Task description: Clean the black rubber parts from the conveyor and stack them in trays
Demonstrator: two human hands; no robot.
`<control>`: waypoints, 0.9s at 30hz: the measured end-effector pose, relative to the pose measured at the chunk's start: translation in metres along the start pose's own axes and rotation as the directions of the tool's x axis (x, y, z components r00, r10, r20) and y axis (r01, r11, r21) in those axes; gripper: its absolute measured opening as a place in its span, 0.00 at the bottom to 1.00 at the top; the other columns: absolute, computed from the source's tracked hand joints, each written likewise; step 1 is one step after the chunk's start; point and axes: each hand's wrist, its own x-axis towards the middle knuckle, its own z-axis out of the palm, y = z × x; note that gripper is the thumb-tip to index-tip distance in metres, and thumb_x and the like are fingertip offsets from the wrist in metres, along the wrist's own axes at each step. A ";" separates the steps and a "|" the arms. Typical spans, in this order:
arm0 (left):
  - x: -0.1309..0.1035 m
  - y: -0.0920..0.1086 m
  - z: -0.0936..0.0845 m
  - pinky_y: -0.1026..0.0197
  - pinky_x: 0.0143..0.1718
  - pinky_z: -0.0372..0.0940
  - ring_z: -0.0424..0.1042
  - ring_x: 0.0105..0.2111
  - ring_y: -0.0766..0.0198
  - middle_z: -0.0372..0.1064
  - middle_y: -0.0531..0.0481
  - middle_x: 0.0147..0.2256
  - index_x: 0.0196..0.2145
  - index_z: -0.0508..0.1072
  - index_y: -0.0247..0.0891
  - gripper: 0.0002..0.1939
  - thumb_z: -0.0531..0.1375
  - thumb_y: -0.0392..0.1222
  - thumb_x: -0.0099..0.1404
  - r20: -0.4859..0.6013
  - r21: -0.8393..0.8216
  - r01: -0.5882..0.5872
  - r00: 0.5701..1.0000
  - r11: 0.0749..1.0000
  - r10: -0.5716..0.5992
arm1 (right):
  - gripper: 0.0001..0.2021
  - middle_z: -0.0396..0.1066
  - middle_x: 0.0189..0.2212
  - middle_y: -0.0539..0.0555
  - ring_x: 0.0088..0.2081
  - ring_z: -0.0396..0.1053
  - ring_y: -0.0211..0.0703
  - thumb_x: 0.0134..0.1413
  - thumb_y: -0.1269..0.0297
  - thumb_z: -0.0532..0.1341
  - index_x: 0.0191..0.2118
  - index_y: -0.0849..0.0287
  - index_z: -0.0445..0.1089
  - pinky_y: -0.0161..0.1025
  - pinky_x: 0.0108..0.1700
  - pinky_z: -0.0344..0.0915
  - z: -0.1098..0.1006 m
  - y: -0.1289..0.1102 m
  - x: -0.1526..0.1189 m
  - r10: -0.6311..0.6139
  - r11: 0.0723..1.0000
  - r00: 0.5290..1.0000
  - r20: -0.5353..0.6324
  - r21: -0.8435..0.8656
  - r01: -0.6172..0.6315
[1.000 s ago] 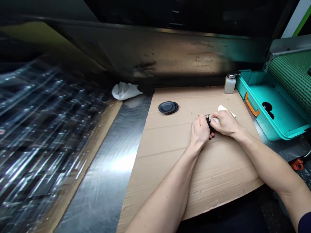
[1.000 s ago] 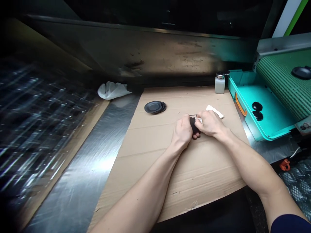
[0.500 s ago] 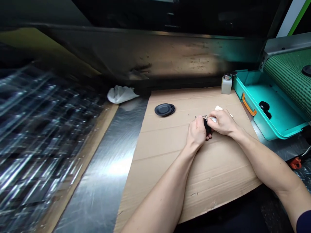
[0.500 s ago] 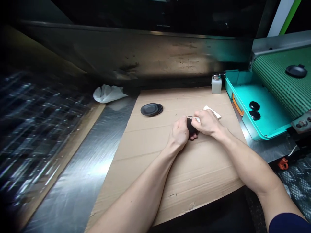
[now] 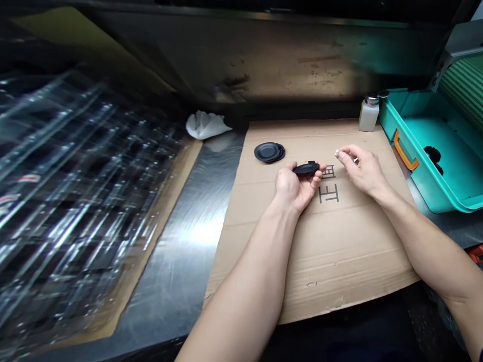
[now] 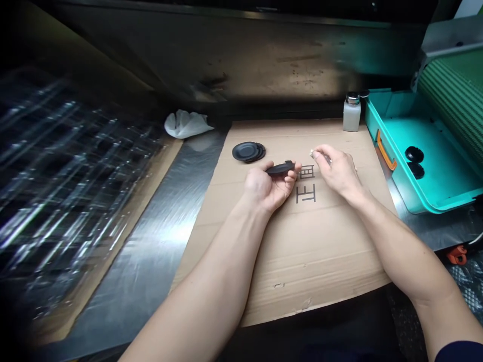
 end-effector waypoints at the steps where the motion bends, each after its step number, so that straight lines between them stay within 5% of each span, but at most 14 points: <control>1: 0.000 0.000 0.000 0.71 0.17 0.63 0.67 0.18 0.68 0.73 0.40 0.27 0.43 0.68 0.29 0.21 0.39 0.43 0.75 -0.009 -0.007 -0.007 1.000 1.000 0.007 | 0.16 0.76 0.35 0.51 0.36 0.70 0.41 0.68 0.55 0.54 0.43 0.58 0.75 0.35 0.40 0.62 0.000 -0.001 0.000 0.004 1.000 1.000 0.003 -0.006 -0.004; 7: 0.000 -0.007 0.003 0.68 0.20 0.65 0.69 0.19 0.67 0.75 0.38 0.29 0.43 0.69 0.28 0.24 0.38 0.46 0.76 -0.022 0.043 -0.049 0.999 0.998 0.050 | 0.14 0.74 0.32 0.51 0.35 0.68 0.41 0.67 0.57 0.53 0.37 0.58 0.72 0.36 0.40 0.60 -0.001 -0.008 0.000 0.045 0.997 0.999 0.012 -0.063 -0.044; 13: 0.000 -0.013 0.001 0.64 0.24 0.68 0.74 0.24 0.63 0.77 0.39 0.32 0.42 0.70 0.32 0.24 0.40 0.50 0.76 0.086 0.110 -0.102 0.992 0.989 0.093 | 0.08 0.74 0.35 0.50 0.36 0.69 0.43 0.64 0.61 0.56 0.42 0.56 0.69 0.37 0.40 0.60 -0.001 -0.015 -0.002 0.134 0.990 0.990 0.031 -0.039 -0.133; 20: 0.001 -0.026 0.002 0.57 0.40 0.73 0.77 0.39 0.60 0.77 0.45 0.39 0.44 0.73 0.38 0.19 0.44 0.46 0.75 0.208 0.065 -0.174 0.965 0.983 0.157 | 0.07 0.72 0.38 0.54 0.43 0.69 0.45 0.61 0.63 0.60 0.40 0.57 0.74 0.39 0.47 0.62 0.005 -0.012 -0.006 -0.069 0.992 0.995 0.074 -0.105 0.076; 23: 0.001 -0.036 0.006 0.56 0.46 0.73 0.76 0.44 0.60 0.76 0.46 0.43 0.45 0.74 0.40 0.17 0.47 0.44 0.75 0.287 0.057 -0.184 0.944 0.981 0.161 | 0.09 0.71 0.39 0.56 0.43 0.69 0.46 0.63 0.66 0.57 0.43 0.58 0.75 0.39 0.47 0.63 0.012 -0.011 -0.008 -0.059 0.983 0.998 0.037 -0.172 0.065; 27: 0.003 -0.044 0.007 0.57 0.51 0.70 0.75 0.48 0.60 0.75 0.45 0.45 0.47 0.75 0.39 0.15 0.49 0.42 0.74 0.258 0.057 -0.246 0.940 0.967 0.224 | 0.10 0.72 0.42 0.56 0.44 0.69 0.45 0.64 0.67 0.56 0.44 0.57 0.75 0.38 0.47 0.63 0.015 -0.013 -0.011 -0.121 0.979 0.985 0.121 -0.153 0.139</control>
